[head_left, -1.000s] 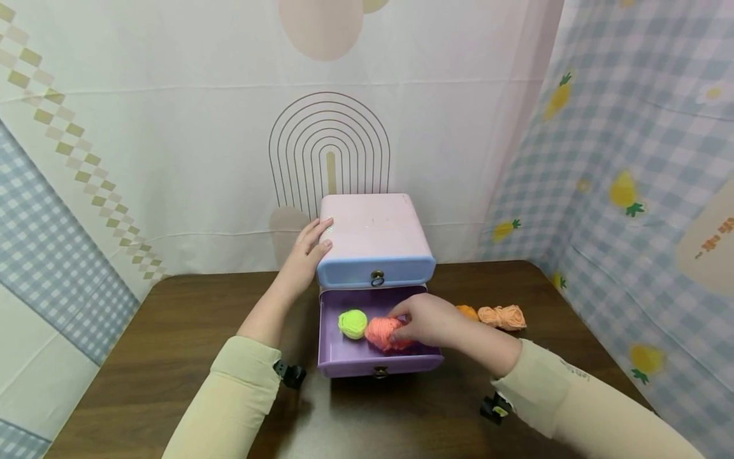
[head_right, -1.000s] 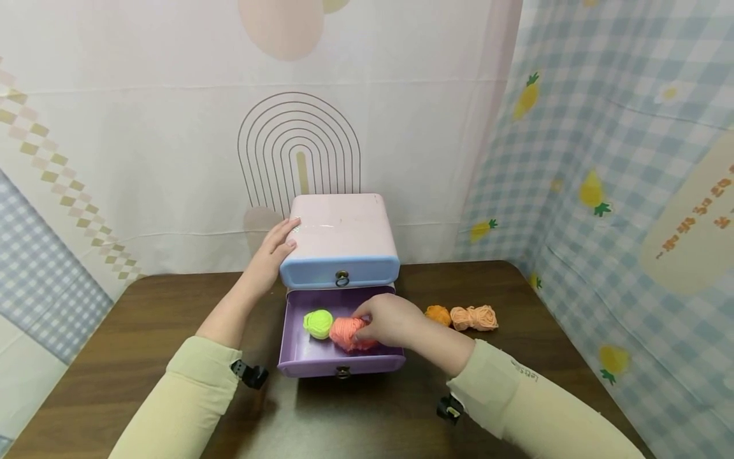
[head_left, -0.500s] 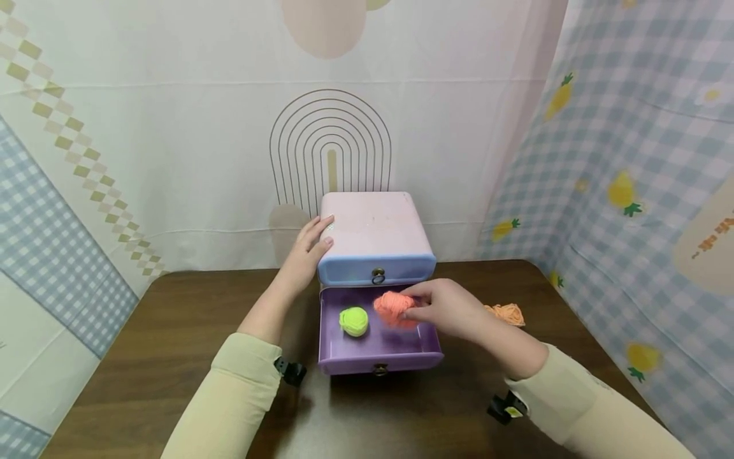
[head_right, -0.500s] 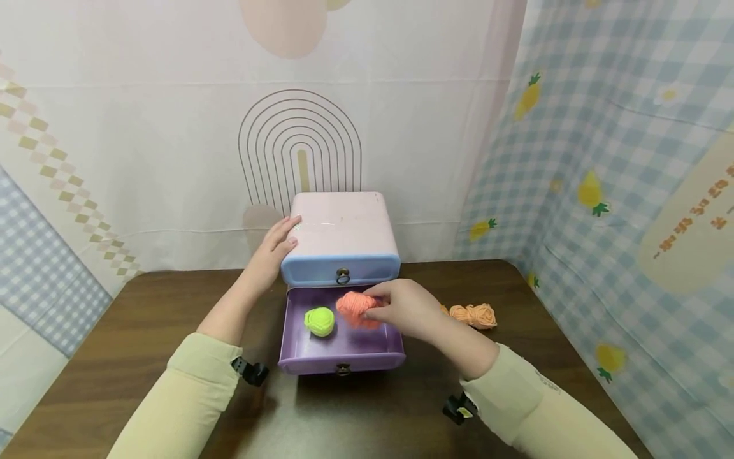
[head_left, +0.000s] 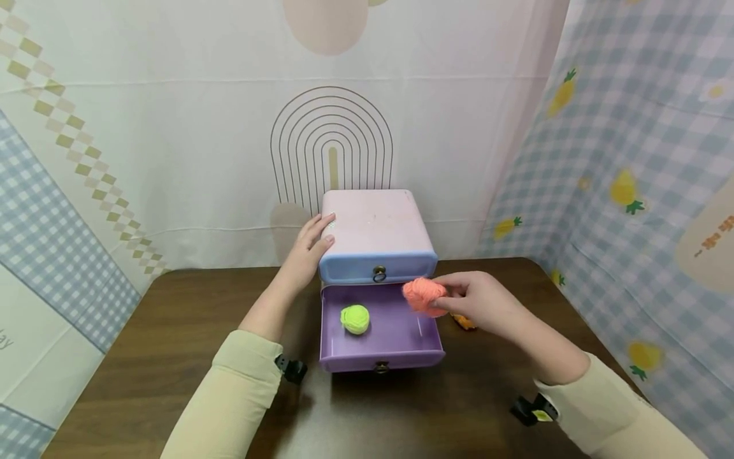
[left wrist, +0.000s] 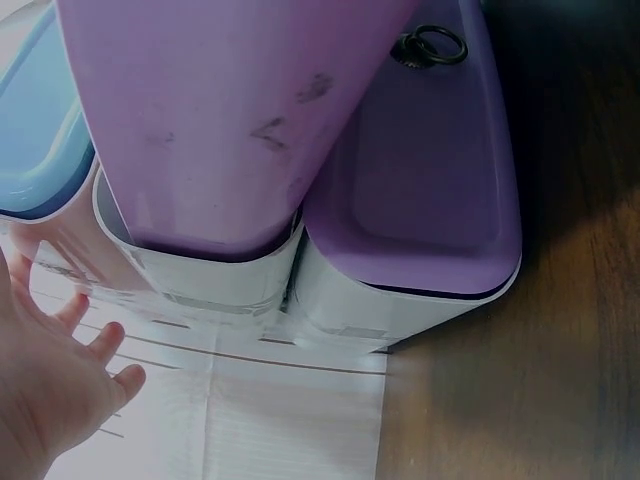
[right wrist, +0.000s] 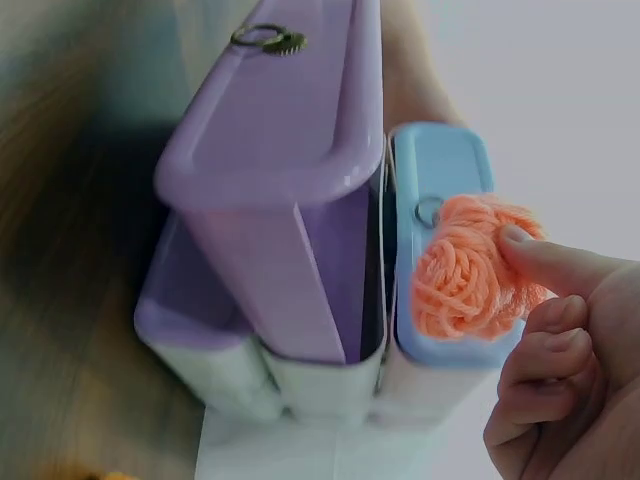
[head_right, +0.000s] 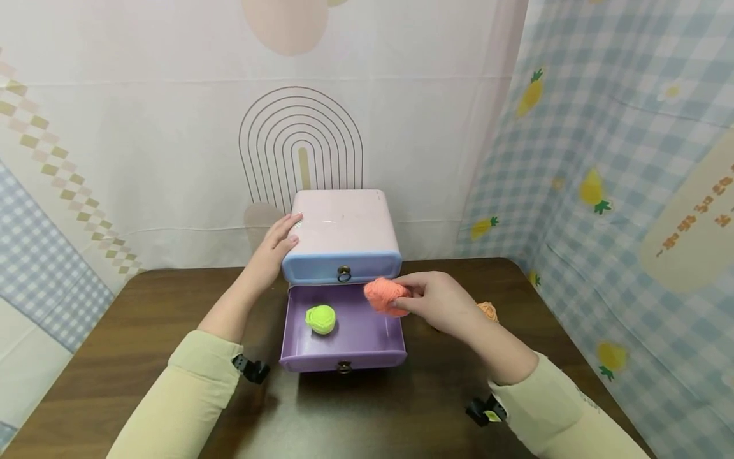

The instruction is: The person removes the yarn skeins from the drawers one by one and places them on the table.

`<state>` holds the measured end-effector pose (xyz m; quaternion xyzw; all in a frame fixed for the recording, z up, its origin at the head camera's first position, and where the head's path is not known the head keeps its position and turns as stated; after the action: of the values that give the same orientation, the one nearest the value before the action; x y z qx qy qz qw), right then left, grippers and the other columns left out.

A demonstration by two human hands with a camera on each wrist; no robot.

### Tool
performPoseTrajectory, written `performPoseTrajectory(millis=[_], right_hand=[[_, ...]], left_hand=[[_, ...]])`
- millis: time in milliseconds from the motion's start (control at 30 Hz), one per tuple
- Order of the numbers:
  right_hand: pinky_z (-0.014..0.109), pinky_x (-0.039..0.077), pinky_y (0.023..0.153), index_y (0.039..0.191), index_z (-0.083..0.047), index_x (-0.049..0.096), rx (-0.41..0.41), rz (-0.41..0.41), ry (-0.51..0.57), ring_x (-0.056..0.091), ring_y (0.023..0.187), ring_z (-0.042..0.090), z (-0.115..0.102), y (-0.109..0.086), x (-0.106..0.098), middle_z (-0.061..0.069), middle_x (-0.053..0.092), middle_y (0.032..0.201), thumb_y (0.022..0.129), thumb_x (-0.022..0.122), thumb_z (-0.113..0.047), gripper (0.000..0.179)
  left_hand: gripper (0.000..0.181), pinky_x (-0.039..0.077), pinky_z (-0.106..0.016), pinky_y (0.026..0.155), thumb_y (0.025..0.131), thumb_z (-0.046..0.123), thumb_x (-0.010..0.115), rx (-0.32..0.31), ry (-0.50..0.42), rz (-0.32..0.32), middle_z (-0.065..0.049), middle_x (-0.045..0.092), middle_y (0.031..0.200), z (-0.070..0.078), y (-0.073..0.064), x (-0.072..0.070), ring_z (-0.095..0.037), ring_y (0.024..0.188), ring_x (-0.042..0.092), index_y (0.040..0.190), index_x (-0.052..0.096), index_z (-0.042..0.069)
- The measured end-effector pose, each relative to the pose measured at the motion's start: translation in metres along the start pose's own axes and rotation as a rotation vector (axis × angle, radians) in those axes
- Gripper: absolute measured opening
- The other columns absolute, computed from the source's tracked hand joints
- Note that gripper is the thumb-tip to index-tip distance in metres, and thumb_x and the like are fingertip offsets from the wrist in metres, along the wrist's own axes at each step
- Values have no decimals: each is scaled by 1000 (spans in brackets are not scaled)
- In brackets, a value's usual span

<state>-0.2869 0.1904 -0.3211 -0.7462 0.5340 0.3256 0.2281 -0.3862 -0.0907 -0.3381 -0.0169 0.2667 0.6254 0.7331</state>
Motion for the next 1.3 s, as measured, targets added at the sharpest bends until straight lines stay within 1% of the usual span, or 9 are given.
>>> performPoseTrajectory(millis=[300, 467, 600, 733, 800, 900, 1033, 1167, 1300], right_hand=[[27, 40, 46, 123, -9, 70, 62, 43, -26, 46, 52, 11, 40, -18, -22, -2, 52, 62, 88, 75, -27, 39], [25, 35, 46, 117, -10, 73, 74, 33, -54, 41, 53, 9, 67, -22, -21, -5, 46, 60, 86, 77, -32, 38], [24, 33, 47, 108, -8, 75, 60, -13, -47, 38, 54, 7, 93, -23, -12, -5, 44, 62, 86, 78, -30, 32], [23, 33, 49, 84, -10, 69, 1, -54, -92, 38, 55, 5, 113, -24, -3, -7, 42, 63, 86, 77, -26, 18], [22, 32, 49, 75, -12, 60, -21, -76, -113, 36, 54, 4, 123, -24, 1, -9, 40, 63, 87, 76, -25, 24], [22, 30, 49, 71, -13, 55, -7, -114, -113, 33, 52, 3, 138, -25, 7, -9, 38, 61, 88, 75, -25, 29], [23, 33, 49, 86, -7, 70, 30, -174, -90, 36, 52, 5, 152, -24, 13, -8, 46, 62, 88, 75, -22, 16], [25, 38, 51, 105, -7, 75, 35, -242, -100, 43, 55, 8, 156, -20, 18, -6, 56, 67, 88, 74, -19, 20], [27, 39, 53, 103, -9, 76, 51, -319, -137, 45, 57, 10, 159, -14, 21, -4, 55, 69, 87, 75, -20, 19]], left_hand=[[53, 13, -60, 116, 102, 40, 47, -8, -5, 1, -6, 15, 164, -1, 0, 0, -33, 150, 11, 153, 40, 27], [53, 12, -60, 116, 102, 40, 46, -3, 3, 6, -7, 15, 164, -1, -1, 0, -33, 150, 12, 153, 40, 26], [53, 13, -60, 116, 102, 40, 46, 1, 8, 5, -9, 15, 164, 0, -1, 0, -33, 149, 12, 153, 40, 26], [53, 13, -62, 115, 102, 42, 46, 2, 8, 3, -8, 14, 164, 0, -1, 0, -34, 149, 11, 153, 40, 28], [53, 13, -62, 115, 102, 42, 46, 1, 6, 2, -8, 14, 164, 0, -1, 1, -35, 149, 11, 153, 40, 28], [53, 12, -63, 115, 102, 42, 46, -1, 3, -1, -8, 15, 164, 0, -1, 2, -35, 149, 11, 153, 40, 28], [53, 12, -62, 115, 102, 41, 46, -2, 4, -6, -8, 14, 164, 1, -1, 3, -34, 150, 11, 153, 40, 28], [53, 12, -63, 115, 102, 42, 46, -6, 0, 0, -7, 14, 164, 1, -1, 2, -35, 150, 11, 153, 40, 28], [54, 11, -63, 115, 102, 42, 46, -4, -5, 6, -7, 14, 164, 0, 0, 0, -35, 150, 10, 153, 40, 28]])
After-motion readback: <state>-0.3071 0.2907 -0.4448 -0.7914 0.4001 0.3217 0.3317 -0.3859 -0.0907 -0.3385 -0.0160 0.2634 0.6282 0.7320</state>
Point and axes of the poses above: each hand's wrist, its own y-axis towards the middle knuckle, its own x-axis out of the palm, z = x × y, the point moved 10 cm from there along y, towards the middle knuckle
